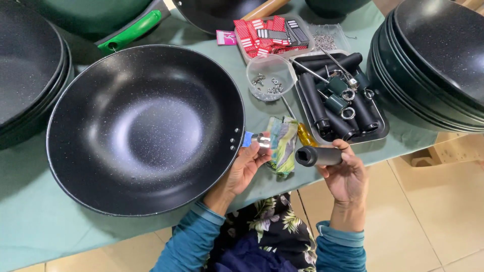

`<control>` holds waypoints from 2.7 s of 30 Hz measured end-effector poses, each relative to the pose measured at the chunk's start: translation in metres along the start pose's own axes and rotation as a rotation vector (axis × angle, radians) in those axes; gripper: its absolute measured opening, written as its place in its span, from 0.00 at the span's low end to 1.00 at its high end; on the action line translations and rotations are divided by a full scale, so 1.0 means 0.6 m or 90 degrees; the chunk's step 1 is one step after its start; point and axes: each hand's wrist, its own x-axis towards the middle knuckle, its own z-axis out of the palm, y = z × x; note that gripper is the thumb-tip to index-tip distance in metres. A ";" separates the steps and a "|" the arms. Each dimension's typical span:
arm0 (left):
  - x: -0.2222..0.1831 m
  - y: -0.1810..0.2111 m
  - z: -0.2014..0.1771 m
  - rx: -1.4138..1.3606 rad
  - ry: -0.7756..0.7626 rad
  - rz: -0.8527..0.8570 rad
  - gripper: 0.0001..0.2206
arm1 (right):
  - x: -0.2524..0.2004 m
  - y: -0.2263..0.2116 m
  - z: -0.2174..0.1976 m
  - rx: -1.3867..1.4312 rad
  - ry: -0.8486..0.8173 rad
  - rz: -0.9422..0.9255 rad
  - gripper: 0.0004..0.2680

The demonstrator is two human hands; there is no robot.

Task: Attaching a handle to a wok using a screwdriver and wiping the surface clean

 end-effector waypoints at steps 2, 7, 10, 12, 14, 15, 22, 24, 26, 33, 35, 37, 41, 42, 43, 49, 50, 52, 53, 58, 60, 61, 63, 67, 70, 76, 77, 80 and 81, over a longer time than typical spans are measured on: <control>0.000 -0.001 0.000 0.002 -0.006 0.001 0.13 | -0.003 -0.005 0.011 -0.023 0.021 -0.009 0.14; -0.003 0.006 0.008 -0.006 -0.010 0.004 0.13 | -0.007 -0.017 0.033 -0.136 0.098 -0.072 0.14; 0.001 0.000 -0.003 0.005 -0.014 0.004 0.16 | -0.012 -0.024 0.053 -0.225 0.089 -0.163 0.13; 0.004 -0.006 -0.011 0.014 -0.025 0.007 0.21 | -0.020 -0.028 0.075 -0.299 0.084 -0.230 0.13; 0.005 -0.007 -0.011 0.016 -0.024 0.011 0.21 | -0.024 -0.030 0.090 -0.346 0.076 -0.258 0.13; 0.006 -0.007 -0.011 0.019 -0.024 0.017 0.21 | -0.026 -0.032 0.098 -0.393 0.067 -0.287 0.12; 0.000 -0.005 -0.005 0.009 -0.010 0.028 0.16 | -0.042 -0.044 0.143 -0.500 0.018 -0.362 0.12; 0.001 -0.004 -0.002 -0.007 0.001 0.027 0.11 | -0.047 -0.050 0.161 -0.543 0.010 -0.393 0.11; 0.008 -0.010 -0.010 -0.009 0.000 0.028 0.11 | -0.050 -0.059 0.179 -0.579 -0.003 -0.407 0.10; -0.003 0.003 0.008 -0.026 0.012 0.042 0.07 | -0.055 -0.079 0.217 -0.677 -0.086 -0.433 0.13; -0.011 0.017 0.025 -0.020 0.008 0.038 0.06 | -0.047 -0.071 0.189 -0.655 -0.076 -0.436 0.14; -0.015 0.019 0.028 -0.016 0.007 0.034 0.06 | -0.039 -0.065 0.166 -0.634 -0.068 -0.435 0.16; -0.016 0.023 0.030 -0.002 -0.004 0.027 0.07 | -0.014 -0.051 0.135 -0.628 -0.067 -0.482 0.17; -0.019 0.027 0.035 -0.003 -0.005 0.024 0.08 | -0.009 -0.046 0.127 -0.609 -0.066 -0.497 0.17; -0.017 0.022 0.029 -0.003 -0.004 0.026 0.08 | -0.011 -0.038 0.133 -0.608 -0.067 -0.497 0.17; -0.018 0.022 0.031 0.009 -0.007 0.025 0.07 | -0.020 -0.019 0.134 -0.449 0.000 -0.408 0.17; -0.019 0.023 0.032 0.005 -0.007 0.025 0.07 | -0.021 -0.021 0.137 -0.427 0.004 -0.381 0.17; -0.015 0.015 0.023 0.002 -0.010 0.023 0.07 | -0.021 -0.020 0.135 -0.405 0.010 -0.354 0.17; -0.010 0.008 0.014 -0.003 -0.008 0.023 0.07 | -0.018 -0.016 0.132 -0.385 0.004 -0.343 0.17; -0.010 0.007 0.009 -0.011 -0.005 0.020 0.08 | -0.020 -0.020 0.153 -0.400 -0.006 -0.342 0.17; -0.011 0.012 0.016 -0.008 -0.003 0.016 0.08 | -0.022 -0.025 0.162 -0.415 -0.018 -0.383 0.23; -0.014 0.017 0.022 -0.008 -0.005 0.016 0.08 | -0.019 -0.021 0.149 -0.415 -0.017 -0.384 0.23; -0.021 0.028 0.034 0.001 -0.004 0.024 0.07 | -0.014 -0.010 0.123 -0.437 0.011 -0.383 0.21; -0.023 0.030 0.035 -0.008 -0.001 0.026 0.07 | -0.020 0.009 0.117 -0.410 0.054 -0.365 0.20; -0.021 0.028 0.031 -0.007 0.001 0.025 0.07 | -0.023 0.020 0.127 -0.400 0.076 -0.363 0.19; -0.011 0.011 0.016 0.006 -0.006 0.010 0.06 | -0.023 0.025 0.153 -0.391 0.068 -0.379 0.19; -0.001 -0.010 -0.008 0.014 -0.018 0.003 0.06 | -0.023 0.023 0.164 -0.393 0.066 -0.378 0.19; 0.011 -0.035 -0.025 0.029 -0.039 -0.017 0.06 | -0.008 0.025 0.154 -0.395 0.063 -0.373 0.18; 0.013 -0.035 -0.021 0.036 -0.047 -0.030 0.07 | 0.000 0.027 0.145 -0.395 0.061 -0.369 0.18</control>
